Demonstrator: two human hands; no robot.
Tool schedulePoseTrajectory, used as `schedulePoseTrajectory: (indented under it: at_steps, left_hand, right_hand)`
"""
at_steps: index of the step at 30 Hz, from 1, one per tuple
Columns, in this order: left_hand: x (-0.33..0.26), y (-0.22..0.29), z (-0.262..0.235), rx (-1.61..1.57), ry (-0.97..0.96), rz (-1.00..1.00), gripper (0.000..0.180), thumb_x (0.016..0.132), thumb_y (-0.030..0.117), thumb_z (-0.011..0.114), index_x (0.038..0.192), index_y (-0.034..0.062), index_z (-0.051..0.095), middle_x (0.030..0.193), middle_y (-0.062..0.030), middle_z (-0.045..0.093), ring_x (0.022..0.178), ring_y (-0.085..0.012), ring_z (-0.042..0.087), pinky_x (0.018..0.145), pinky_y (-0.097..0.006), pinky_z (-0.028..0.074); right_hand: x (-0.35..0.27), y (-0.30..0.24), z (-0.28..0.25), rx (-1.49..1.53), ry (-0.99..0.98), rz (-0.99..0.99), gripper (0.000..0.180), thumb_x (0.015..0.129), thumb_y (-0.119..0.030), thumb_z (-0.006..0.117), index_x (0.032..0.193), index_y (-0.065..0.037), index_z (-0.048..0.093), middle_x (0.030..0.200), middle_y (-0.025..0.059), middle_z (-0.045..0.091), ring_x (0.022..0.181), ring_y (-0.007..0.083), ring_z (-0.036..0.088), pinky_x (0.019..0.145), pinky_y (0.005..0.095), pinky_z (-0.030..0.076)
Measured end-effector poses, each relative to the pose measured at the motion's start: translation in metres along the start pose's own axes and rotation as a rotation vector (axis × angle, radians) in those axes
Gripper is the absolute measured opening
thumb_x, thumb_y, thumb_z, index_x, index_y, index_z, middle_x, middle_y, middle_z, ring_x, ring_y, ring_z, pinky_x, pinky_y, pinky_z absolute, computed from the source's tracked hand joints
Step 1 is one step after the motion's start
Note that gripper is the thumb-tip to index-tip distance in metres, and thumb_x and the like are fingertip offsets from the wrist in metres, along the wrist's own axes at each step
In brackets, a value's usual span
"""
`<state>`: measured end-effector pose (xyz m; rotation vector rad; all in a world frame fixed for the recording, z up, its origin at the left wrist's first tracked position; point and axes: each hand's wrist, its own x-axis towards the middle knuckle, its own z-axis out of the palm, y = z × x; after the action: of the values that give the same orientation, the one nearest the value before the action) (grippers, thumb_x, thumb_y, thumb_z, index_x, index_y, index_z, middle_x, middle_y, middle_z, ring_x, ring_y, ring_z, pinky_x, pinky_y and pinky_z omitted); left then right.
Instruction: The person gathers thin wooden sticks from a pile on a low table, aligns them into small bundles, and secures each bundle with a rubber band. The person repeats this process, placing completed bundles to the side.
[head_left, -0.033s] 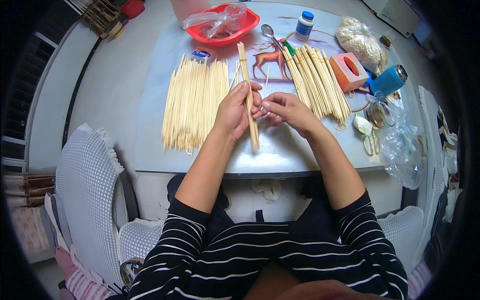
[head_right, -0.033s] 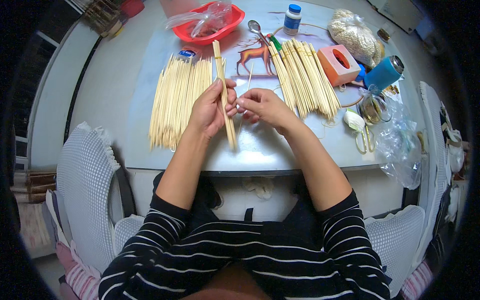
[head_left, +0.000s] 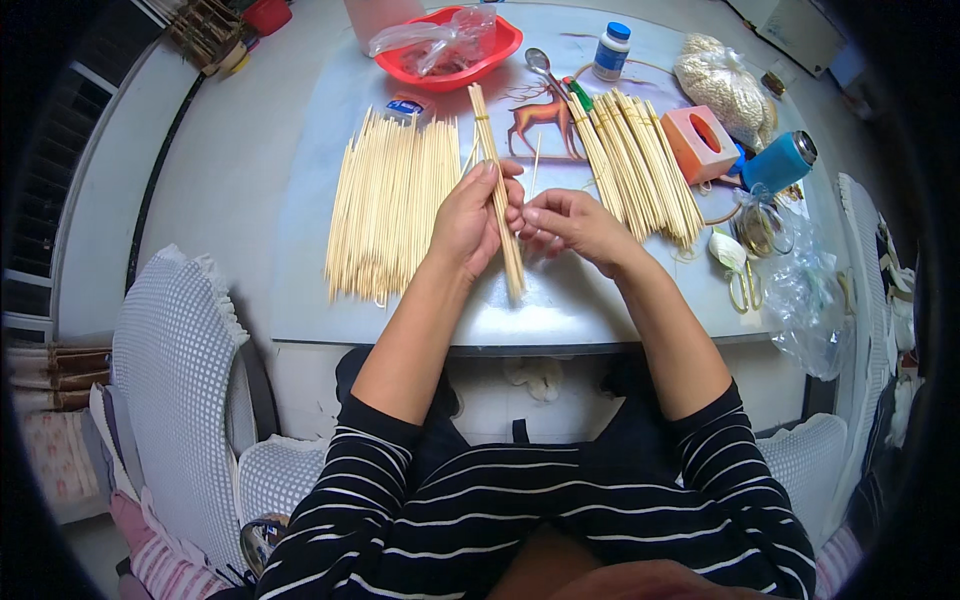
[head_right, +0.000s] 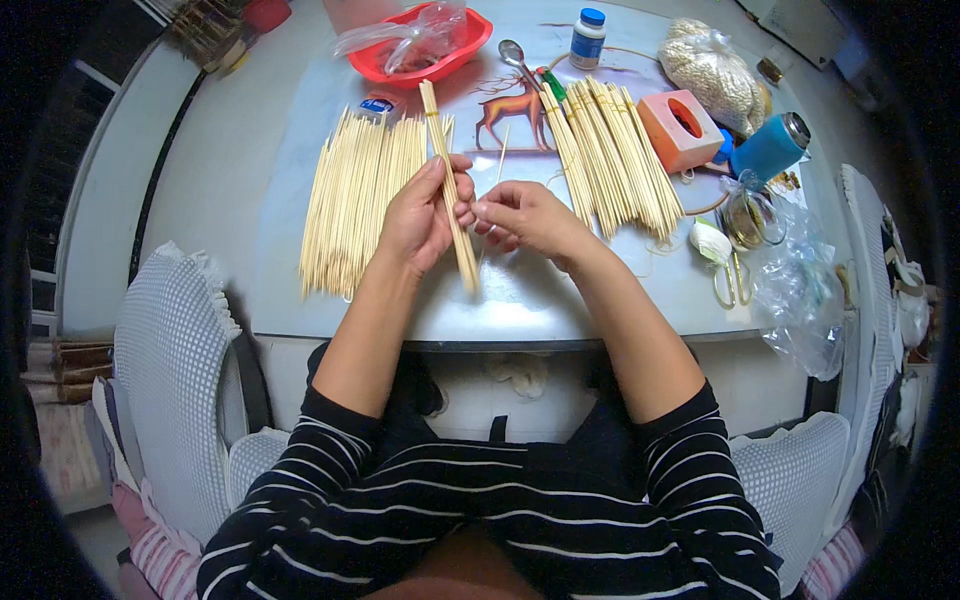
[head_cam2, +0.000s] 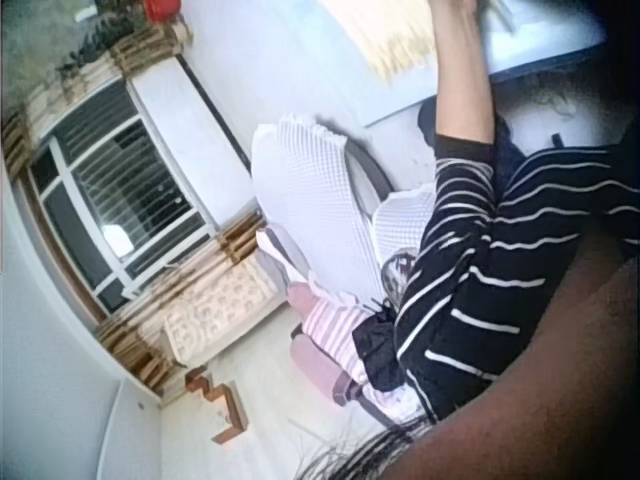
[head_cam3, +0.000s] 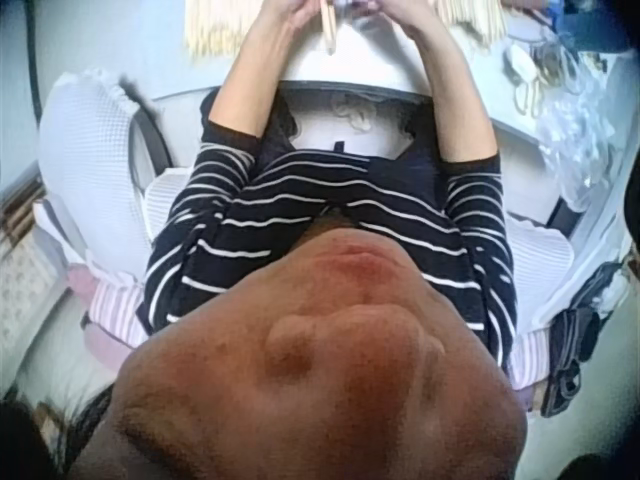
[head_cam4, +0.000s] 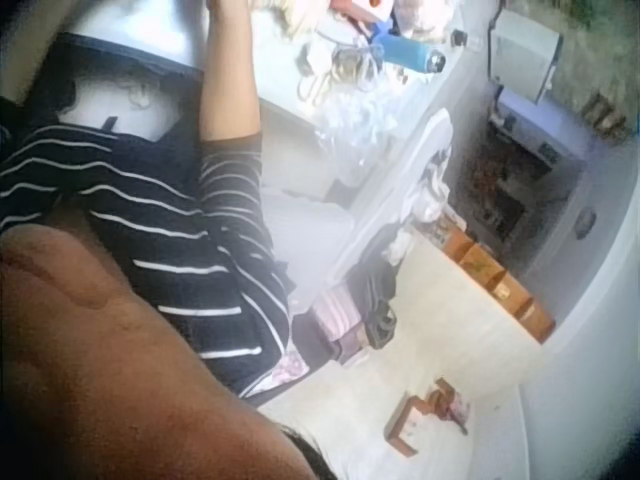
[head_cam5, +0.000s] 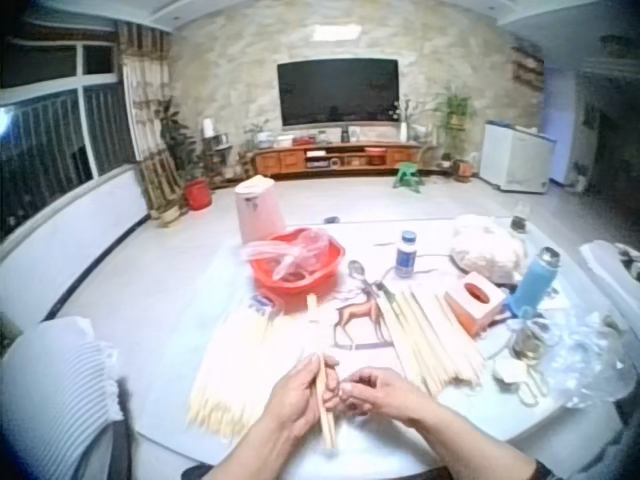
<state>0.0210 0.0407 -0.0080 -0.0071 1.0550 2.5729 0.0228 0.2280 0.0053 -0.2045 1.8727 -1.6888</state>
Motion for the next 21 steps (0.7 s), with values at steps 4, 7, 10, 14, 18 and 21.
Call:
schedulePoseTrajectory:
  at_steps: [4,7,10,14,18,21]
  left_hand:
    - [0.002,-0.001,-0.002,-0.052,0.05,0.094,0.026,0.107,0.024,0.043,0.115,0.0018,0.054,0.089,-0.0099,0.061,0.077,-0.0172,0.058,0.073,-0.032,0.051]
    - [0.003,-0.003,-0.003,-0.054,0.071,0.116,0.025,0.107,0.023,0.044,0.116,0.002,0.054,0.094,-0.0114,0.062,0.083,-0.0193,0.06,0.079,-0.034,0.052]
    - [0.004,-0.003,-0.004,-0.032,0.075,0.122,0.026,0.106,0.023,0.045,0.12,0.0018,0.053,0.096,-0.012,0.063,0.086,-0.0201,0.062,0.081,-0.035,0.053]
    - [0.002,0.006,-0.004,0.005,0.063,0.184,0.031,0.106,0.023,0.046,0.129,0.0019,0.051,0.098,-0.0127,0.064,0.089,-0.0206,0.064,0.085,-0.037,0.055]
    - [0.001,0.017,-0.006,-0.022,0.058,0.284,0.035,0.106,0.019,0.046,0.138,0.0053,0.045,0.092,-0.0098,0.062,0.073,-0.0146,0.055,0.071,-0.031,0.049]
    - [-0.002,0.018,0.0,0.046,0.064,0.262,0.041,0.105,0.014,0.045,0.145,0.0095,0.037,0.084,-0.0054,0.057,0.058,-0.0079,0.041,0.056,-0.023,0.039]
  right_hand:
    - [0.003,0.008,0.004,0.001,-0.132,0.022,0.031,0.095,-0.036,0.067,0.095,-0.005,0.065,0.078,0.0021,0.066,0.068,0.0098,0.061,0.06,0.0241,0.047]
    - [0.005,0.013,0.009,0.026,-0.175,-0.002,0.025,0.096,-0.029,0.067,0.093,-0.004,0.064,0.078,0.0029,0.067,0.069,0.0111,0.064,0.061,0.0249,0.048]
    - [0.005,0.013,0.014,0.101,-0.197,-0.008,0.021,0.097,-0.023,0.065,0.094,-0.003,0.064,0.08,0.005,0.069,0.071,0.0124,0.066,0.063,0.0262,0.05]
    - [0.002,0.007,0.016,0.186,-0.249,0.067,0.017,0.098,-0.017,0.063,0.096,-0.001,0.063,0.083,0.0074,0.07,0.072,0.0143,0.068,0.066,0.0269,0.054]
    - [-0.001,0.005,0.02,0.169,-0.342,0.101,0.018,0.097,-0.017,0.064,0.094,0.0,0.064,0.082,0.0072,0.07,0.073,0.0139,0.069,0.067,0.0267,0.056]
    - [0.0,0.008,0.018,0.054,-0.297,-0.017,0.021,0.097,-0.021,0.066,0.091,-0.001,0.065,0.082,0.0062,0.069,0.072,0.0121,0.067,0.066,0.0271,0.055]
